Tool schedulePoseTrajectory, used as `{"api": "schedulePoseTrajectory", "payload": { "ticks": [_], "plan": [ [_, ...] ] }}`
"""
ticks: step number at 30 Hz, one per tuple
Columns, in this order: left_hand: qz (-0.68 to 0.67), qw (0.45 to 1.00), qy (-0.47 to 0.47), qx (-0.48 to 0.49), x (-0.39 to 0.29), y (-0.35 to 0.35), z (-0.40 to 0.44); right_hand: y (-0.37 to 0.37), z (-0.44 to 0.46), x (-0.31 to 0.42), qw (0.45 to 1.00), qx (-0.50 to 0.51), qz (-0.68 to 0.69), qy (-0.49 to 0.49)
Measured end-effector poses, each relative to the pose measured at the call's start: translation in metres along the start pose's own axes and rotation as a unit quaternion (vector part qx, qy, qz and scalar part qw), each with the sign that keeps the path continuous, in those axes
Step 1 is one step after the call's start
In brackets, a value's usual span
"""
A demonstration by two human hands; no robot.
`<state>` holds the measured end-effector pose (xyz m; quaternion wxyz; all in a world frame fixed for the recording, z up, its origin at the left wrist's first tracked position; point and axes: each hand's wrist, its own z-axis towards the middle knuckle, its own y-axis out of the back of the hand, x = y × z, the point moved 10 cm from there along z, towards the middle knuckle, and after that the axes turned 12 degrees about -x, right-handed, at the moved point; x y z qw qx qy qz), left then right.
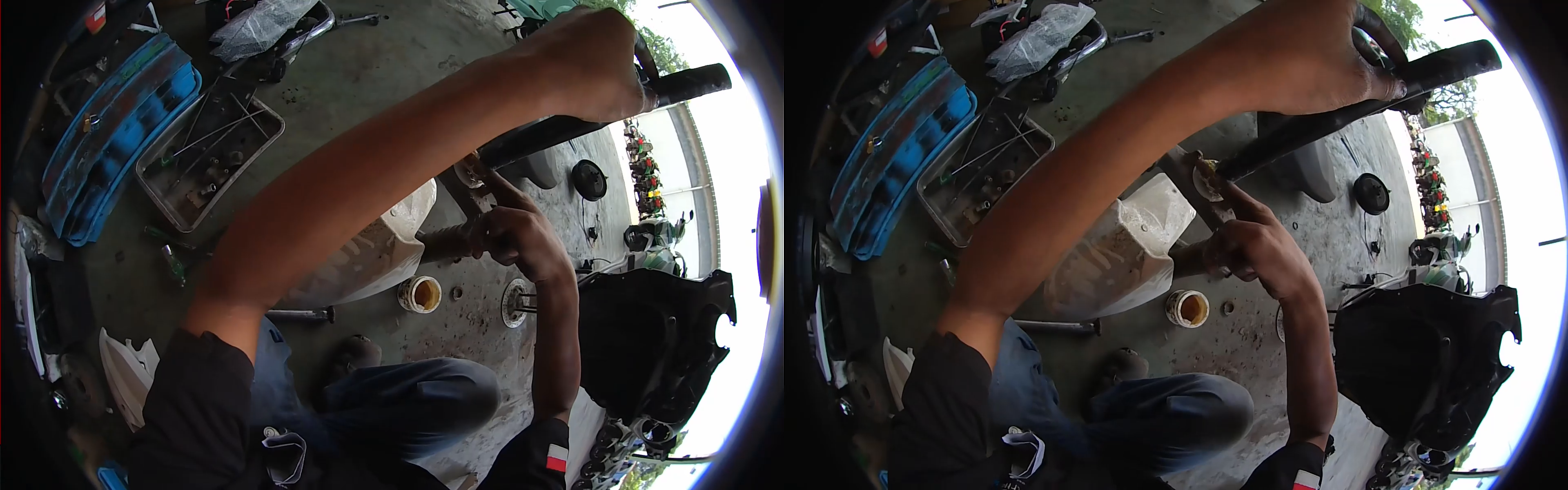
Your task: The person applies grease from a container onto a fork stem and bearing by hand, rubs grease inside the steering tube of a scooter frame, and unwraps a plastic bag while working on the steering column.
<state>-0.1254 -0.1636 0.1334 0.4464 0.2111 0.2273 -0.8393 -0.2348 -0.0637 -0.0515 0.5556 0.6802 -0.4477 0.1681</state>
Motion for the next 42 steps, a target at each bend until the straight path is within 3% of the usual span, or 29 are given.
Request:
{"api": "schedulePoseTrajectory", "payload": {
  "ticks": [2,5,6,7,8,9,10,13,14,16,17,21,23,24,27,28,30,31,33,40,42],
  "plan": [
    [0.117,0.992,0.008,-0.037,0.025,-0.017,0.010,-0.006,-0.006,-0.012,0.996,0.019,0.061,-0.065],
    [0.180,0.982,-0.006,-0.052,0.028,-0.011,0.008,-0.001,-0.009,0.000,0.981,-0.098,-0.129,0.105],
    [0.183,0.982,-0.031,-0.044,0.021,-0.011,0.007,-0.001,-0.013,-0.009,0.981,-0.094,-0.130,0.106],
    [0.169,0.985,0.009,-0.037,0.022,-0.008,0.004,-0.002,-0.022,0.007,0.927,-0.156,-0.303,0.156],
    [0.170,0.985,0.011,-0.039,0.021,-0.005,0.005,-0.007,-0.031,0.026,0.837,-0.212,-0.463,0.200],
    [0.172,0.985,0.017,-0.023,0.021,-0.007,0.005,-0.005,-0.032,0.033,0.791,-0.248,-0.533,0.167],
    [0.174,0.984,0.023,-0.006,0.022,-0.010,0.005,-0.006,-0.026,0.031,0.791,-0.246,-0.534,0.167],
    [0.184,0.983,0.010,-0.002,0.022,-0.011,0.007,-0.016,-0.017,0.026,0.551,-0.294,-0.739,0.253],
    [0.185,0.983,0.009,-0.003,0.023,-0.012,0.008,-0.019,-0.017,0.019,0.550,-0.294,-0.739,0.254],
    [0.170,0.985,-0.012,-0.023,0.019,-0.009,0.006,-0.032,-0.023,0.007,0.435,-0.275,-0.824,0.239],
    [0.170,0.985,-0.012,-0.024,0.019,-0.010,0.005,-0.034,-0.027,0.009,0.420,-0.269,-0.830,0.251],
    [0.175,0.984,0.010,-0.016,0.022,-0.009,0.006,-0.035,-0.043,0.032,0.450,-0.241,-0.817,0.268],
    [0.167,0.986,0.026,-0.006,0.026,-0.008,0.006,-0.044,-0.053,0.051,0.540,-0.237,-0.748,0.306],
    [0.144,0.989,0.021,-0.009,0.025,-0.008,0.006,-0.048,-0.053,0.056,0.541,-0.234,-0.748,0.303],
    [0.129,0.991,0.028,0.001,0.021,-0.012,0.006,-0.033,-0.021,0.054,0.687,-0.228,-0.655,0.216],
    [0.145,0.988,0.042,0.013,0.022,-0.011,0.005,-0.031,-0.015,0.050,0.688,-0.228,-0.654,0.215],
    [0.153,0.988,0.037,0.003,0.020,-0.009,0.005,-0.032,-0.001,0.039,0.763,-0.170,-0.593,0.192],
    [0.159,0.987,0.034,-0.005,0.019,-0.007,0.005,-0.033,-0.002,0.042,0.762,-0.166,-0.593,0.197],
    [0.156,0.987,0.045,0.004,0.023,-0.007,0.007,-0.032,-0.010,0.043,0.811,-0.153,-0.532,0.191],
    [0.121,0.991,0.056,0.006,0.027,-0.011,0.006,-0.010,-0.031,0.054,0.802,-0.209,-0.482,0.285],
    [0.137,0.990,0.045,0.002,0.025,-0.011,0.007,-0.011,-0.038,0.063,0.685,-0.280,-0.589,0.323]
  ]
}}
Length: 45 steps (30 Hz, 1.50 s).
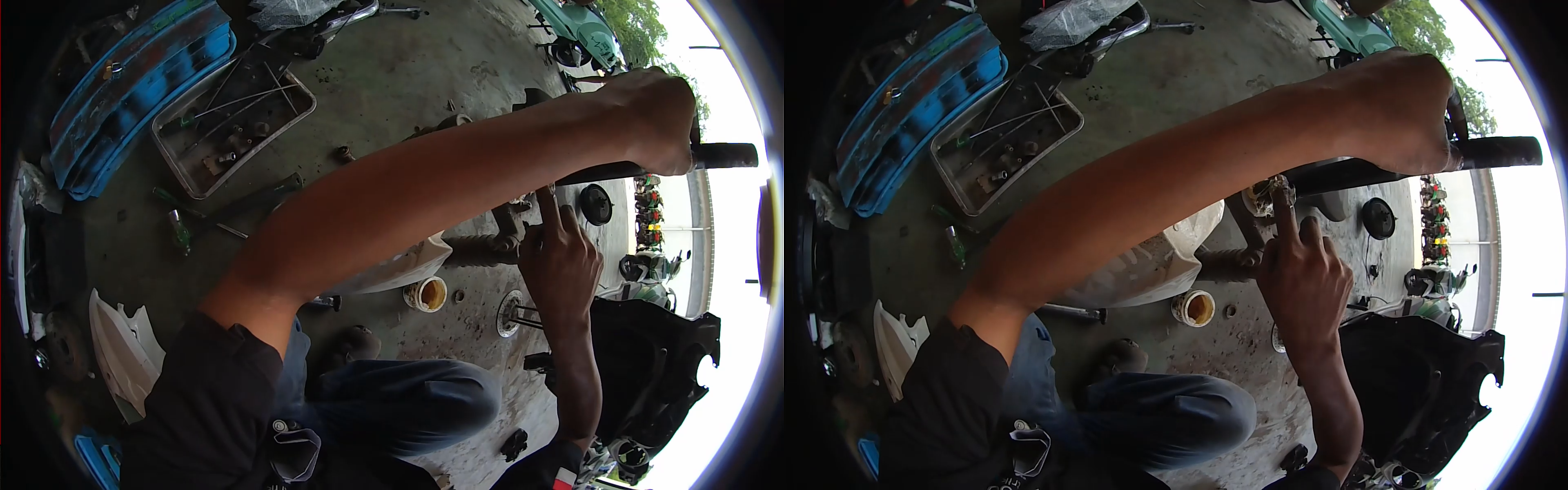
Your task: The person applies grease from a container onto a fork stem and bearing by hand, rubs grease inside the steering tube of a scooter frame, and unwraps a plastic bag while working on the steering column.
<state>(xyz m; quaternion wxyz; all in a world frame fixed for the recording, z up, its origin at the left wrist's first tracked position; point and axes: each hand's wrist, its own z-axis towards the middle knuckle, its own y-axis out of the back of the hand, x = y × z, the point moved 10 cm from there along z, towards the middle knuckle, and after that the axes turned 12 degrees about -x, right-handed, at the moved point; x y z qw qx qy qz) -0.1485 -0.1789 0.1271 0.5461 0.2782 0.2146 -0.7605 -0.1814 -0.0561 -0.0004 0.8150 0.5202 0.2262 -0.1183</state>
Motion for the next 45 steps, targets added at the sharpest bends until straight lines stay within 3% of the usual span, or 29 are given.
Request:
{"api": "schedulePoseTrajectory", "payload": {
  "ticks": [2,4,6,8,10,12,14,19,23,25,28,32,38,41,43,45],
  "plan": [
    [0.026,0.999,-0.017,-0.008,-0.002,0.002,0.000,-0.010,-0.006,-0.002,0.999,-0.009,-0.042,0.021],
    [0.003,1.000,-0.018,-0.004,-0.004,0.002,-0.001,-0.028,-0.011,-0.004,0.998,0.060,0.037,0.000],
    [-0.020,1.000,-0.019,-0.002,-0.004,0.002,0.000,-0.020,-0.002,-0.005,0.994,0.056,0.086,-0.022],
    [0.020,1.000,0.011,0.011,-0.001,0.001,-0.002,-0.030,0.007,-0.013,0.934,0.170,0.274,-0.155],
    [0.010,1.000,0.005,0.019,-0.002,-0.001,-0.002,-0.032,0.018,-0.017,0.916,0.174,0.314,-0.179],
    [0.002,1.000,0.002,0.023,0.001,-0.008,0.000,-0.037,0.022,-0.013,0.931,0.186,0.297,-0.101],
    [-0.009,1.000,-0.002,-0.023,0.002,-0.006,0.003,-0.030,0.024,-0.014,0.925,0.197,0.303,-0.116],
    [0.029,0.999,-0.012,-0.006,0.000,0.001,-0.001,-0.036,0.015,-0.027,0.914,0.204,0.339,-0.096],
    [0.038,0.999,-0.012,-0.005,0.001,-0.002,0.002,-0.030,0.005,-0.034,0.948,0.132,0.280,-0.071],
    [0.032,0.999,-0.021,-0.008,0.000,-0.001,0.001,-0.014,0.002,-0.023,0.961,0.020,0.276,-0.010],
    [0.017,0.999,-0.029,-0.013,-0.001,-0.002,0.001,-0.037,-0.016,-0.022,0.982,0.100,0.160,-0.019],
    [0.026,0.999,0.012,0.015,0.003,-0.004,0.000,-0.026,-0.030,-0.023,0.989,0.029,0.143,-0.028],
    [0.034,0.998,-0.043,-0.008,-0.004,0.002,-0.002,-0.037,-0.040,-0.016,0.985,-0.013,0.150,-0.083],
    [-0.012,1.000,-0.017,-0.020,0.002,-0.006,0.001,-0.030,-0.033,-0.010,0.977,-0.046,0.171,-0.115],
    [-0.012,1.000,-0.020,-0.014,0.002,-0.016,0.002,-0.031,-0.025,0.003,0.997,-0.003,0.039,-0.069],
    [-0.001,1.000,-0.027,-0.011,0.001,-0.020,0.003,-0.028,-0.031,-0.001,0.996,-0.012,0.038,-0.076]
  ]
}}
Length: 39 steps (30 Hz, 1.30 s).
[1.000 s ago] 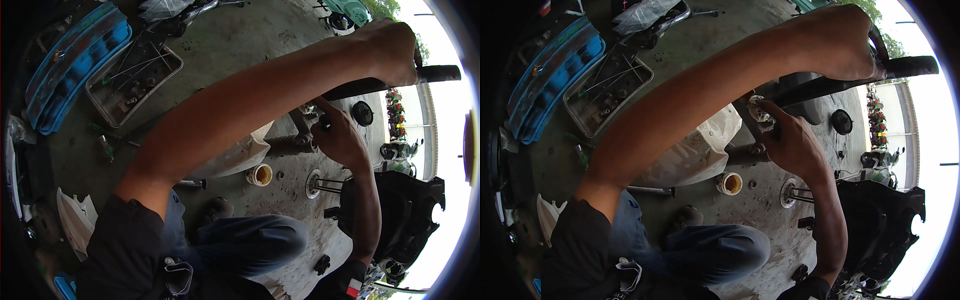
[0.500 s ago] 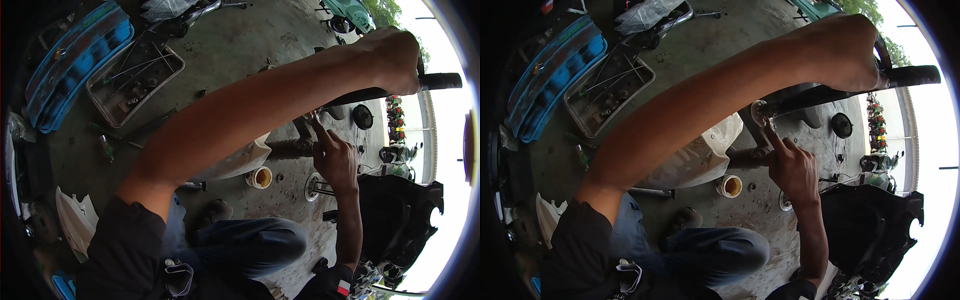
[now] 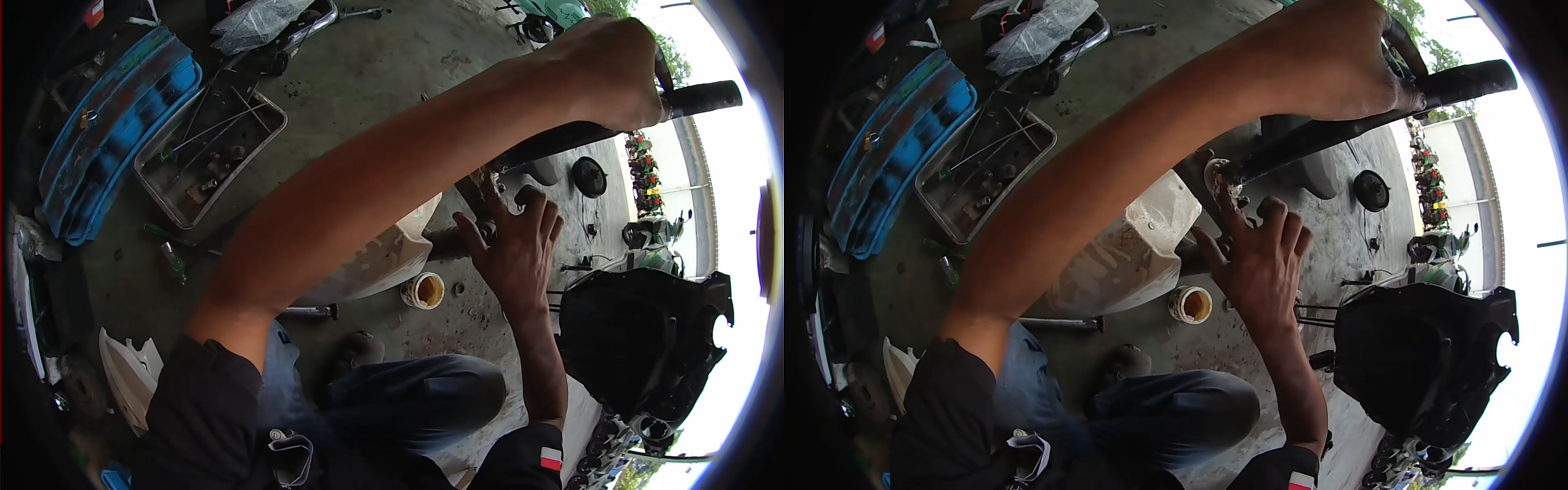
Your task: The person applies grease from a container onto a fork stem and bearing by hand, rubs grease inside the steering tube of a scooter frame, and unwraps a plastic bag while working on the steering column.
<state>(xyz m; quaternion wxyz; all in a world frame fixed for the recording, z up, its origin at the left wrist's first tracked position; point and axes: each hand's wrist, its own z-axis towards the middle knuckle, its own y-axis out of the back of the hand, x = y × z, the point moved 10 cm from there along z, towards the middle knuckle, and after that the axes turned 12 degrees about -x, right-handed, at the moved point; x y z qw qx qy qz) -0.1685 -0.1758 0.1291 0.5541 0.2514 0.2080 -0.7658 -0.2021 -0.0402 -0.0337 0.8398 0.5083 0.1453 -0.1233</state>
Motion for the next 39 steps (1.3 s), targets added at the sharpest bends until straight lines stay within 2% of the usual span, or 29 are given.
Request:
{"api": "schedulePoseTrajectory", "payload": {
  "ticks": [7,9,11,13,14,17,19,24,27,30,31,33,36,39],
  "plan": [
    [0.036,0.999,0.000,0.010,0.001,0.010,0.001,-0.001,-0.018,-0.012,0.998,-0.053,0.022,-0.009],
    [0.020,1.000,0.005,0.014,0.002,0.013,-0.002,-0.015,-0.020,-0.025,0.969,-0.021,0.212,-0.123],
    [-0.010,1.000,0.009,0.021,0.000,0.017,-0.003,-0.020,-0.009,-0.027,0.961,-0.008,0.240,-0.137],
    [-0.056,0.998,0.015,0.033,-0.007,0.023,-0.006,-0.027,0.001,-0.033,0.916,-0.019,0.345,-0.203],
    [-0.083,0.996,0.018,0.039,-0.013,0.026,-0.008,-0.028,0.010,-0.031,0.909,-0.012,0.370,-0.193],
    [-0.173,0.981,0.039,0.075,-0.023,0.031,-0.012,-0.037,0.024,-0.035,0.904,-0.004,0.377,-0.200],
    [-0.155,0.986,0.015,0.055,-0.031,0.034,-0.014,-0.040,0.024,-0.034,0.904,0.008,0.373,-0.211],
    [-0.108,0.994,-0.026,0.004,-0.038,0.051,-0.017,-0.021,0.003,-0.008,0.954,0.027,0.241,-0.173],
    [-0.158,0.982,0.052,0.088,-0.024,0.034,-0.015,-0.011,-0.012,0.008,0.967,0.034,0.202,-0.150],
    [-0.080,0.996,-0.031,-0.014,-0.038,0.050,-0.016,-0.004,-0.015,0.023,0.964,0.038,0.235,-0.114],
    [-0.080,0.994,0.032,0.073,-0.027,0.040,-0.009,-0.003,-0.015,0.022,0.964,0.038,0.235,-0.116],
    [-0.077,0.980,0.092,0.156,-0.019,0.025,-0.013,0.005,-0.008,0.016,0.973,-0.015,0.199,-0.120],
    [-0.013,0.995,0.085,0.041,-0.016,0.041,-0.013,-0.005,-0.014,0.005,0.978,-0.015,0.166,-0.125],
    [-0.102,0.991,0.041,0.082,-0.023,0.035,-0.012,0.000,-0.018,-0.001,0.980,-0.042,0.150,-0.124]
  ]
}}
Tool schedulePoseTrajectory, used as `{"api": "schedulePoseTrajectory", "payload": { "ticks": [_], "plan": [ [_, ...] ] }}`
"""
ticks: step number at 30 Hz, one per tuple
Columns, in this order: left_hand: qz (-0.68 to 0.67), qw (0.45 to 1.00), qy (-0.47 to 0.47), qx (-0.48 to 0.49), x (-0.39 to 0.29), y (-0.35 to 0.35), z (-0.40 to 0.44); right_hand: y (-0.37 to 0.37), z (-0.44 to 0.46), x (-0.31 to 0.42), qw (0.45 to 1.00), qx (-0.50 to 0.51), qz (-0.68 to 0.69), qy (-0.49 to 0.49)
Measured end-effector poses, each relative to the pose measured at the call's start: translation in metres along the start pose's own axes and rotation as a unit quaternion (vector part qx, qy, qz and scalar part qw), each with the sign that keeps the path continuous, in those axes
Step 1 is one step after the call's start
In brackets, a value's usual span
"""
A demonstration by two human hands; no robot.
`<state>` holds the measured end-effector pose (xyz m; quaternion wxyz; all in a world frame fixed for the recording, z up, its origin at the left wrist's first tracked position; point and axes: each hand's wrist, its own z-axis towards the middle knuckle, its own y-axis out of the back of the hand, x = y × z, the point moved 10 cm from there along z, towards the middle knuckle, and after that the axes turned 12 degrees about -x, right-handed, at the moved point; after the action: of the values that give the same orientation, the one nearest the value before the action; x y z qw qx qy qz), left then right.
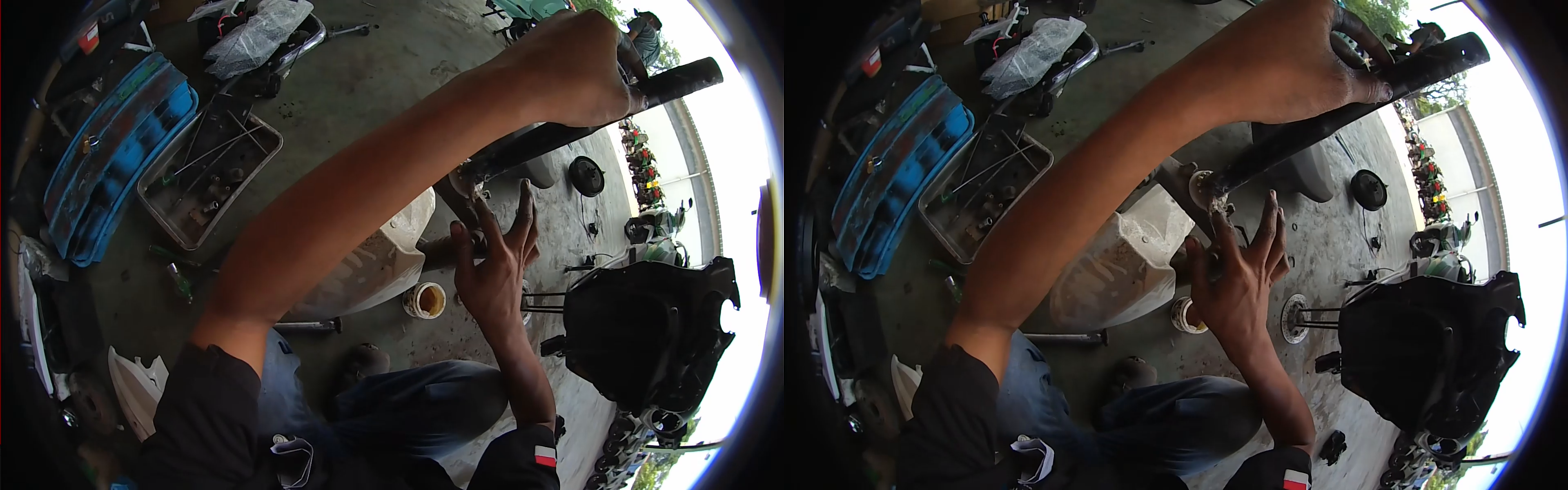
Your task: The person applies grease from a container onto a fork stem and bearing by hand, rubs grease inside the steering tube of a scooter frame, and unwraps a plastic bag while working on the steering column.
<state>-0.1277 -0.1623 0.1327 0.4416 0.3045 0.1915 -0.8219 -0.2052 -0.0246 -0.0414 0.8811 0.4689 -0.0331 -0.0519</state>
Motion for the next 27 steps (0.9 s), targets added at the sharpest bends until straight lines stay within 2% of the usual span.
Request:
{"api": "schedulePoseTrajectory", "payload": {
  "ticks": [2,3,5,8,10,12,13,14,17,18,19,21,22,24,26,27],
  "plan": [
    [0.071,0.991,-0.022,-0.113,0.015,-0.002,0.005,0.004,0.000,-0.004,0.999,-0.018,-0.027,-0.005],
    [0.071,0.991,-0.023,-0.112,0.023,-0.007,0.007,0.004,0.002,-0.007,0.999,-0.017,-0.015,-0.023],
    [0.077,0.982,-0.082,-0.152,0.013,-0.001,0.007,0.001,0.005,-0.012,0.998,-0.016,0.021,-0.055],
    [0.122,0.984,-0.030,-0.125,0.023,-0.004,0.010,-0.010,0.017,-0.023,0.991,-0.002,0.093,-0.100],
    [0.112,0.983,-0.052,-0.139,0.019,-0.004,0.009,-0.014,0.033,-0.036,0.985,0.007,0.128,-0.118],
    [0.105,0.979,-0.075,-0.155,0.014,0.001,0.009,-0.038,0.048,-0.044,0.923,0.150,0.324,-0.141],
    [0.118,0.982,-0.072,-0.132,0.013,-0.002,0.009,-0.052,0.048,-0.054,0.884,0.215,0.388,-0.149],
    [0.131,0.983,-0.069,-0.110,0.011,-0.004,0.009,-0.055,0.046,-0.067,0.883,0.217,0.389,-0.146],
    [0.138,0.982,-0.081,-0.097,-0.009,0.005,0.001,-0.062,0.044,-0.069,0.817,0.185,0.537,-0.097],
    [0.140,0.989,-0.027,-0.041,-0.006,0.005,-0.002,-0.071,0.041,-0.067,0.796,0.179,0.570,-0.099],
    [0.111,0.993,-0.017,-0.022,-0.011,0.006,-0.004,-0.078,0.037,-0.066,0.775,0.173,0.600,-0.099],
    [0.051,0.998,-0.032,-0.013,-0.015,0.009,-0.005,-0.099,0.027,-0.075,0.721,0.195,0.647,-0.154],
    [0.104,0.993,0.016,0.058,-0.015,0.008,-0.009,-0.105,0.025,-0.072,0.692,0.204,0.668,-0.183],
    [0.046,0.996,-0.005,0.071,-0.022,0.010,-0.013,-0.098,0.029,-0.062,0.639,0.163,0.733,-0.168],
    [0.024,0.996,-0.049,0.077,-0.024,0.008,-0.013,-0.101,0.024,-0.060,0.615,0.166,0.752,-0.169],
    [0.032,0.996,-0.048,0.075,-0.020,0.006,-0.012,-0.100,0.023,-0.061,0.647,0.161,0.732,-0.143]
  ]
}}
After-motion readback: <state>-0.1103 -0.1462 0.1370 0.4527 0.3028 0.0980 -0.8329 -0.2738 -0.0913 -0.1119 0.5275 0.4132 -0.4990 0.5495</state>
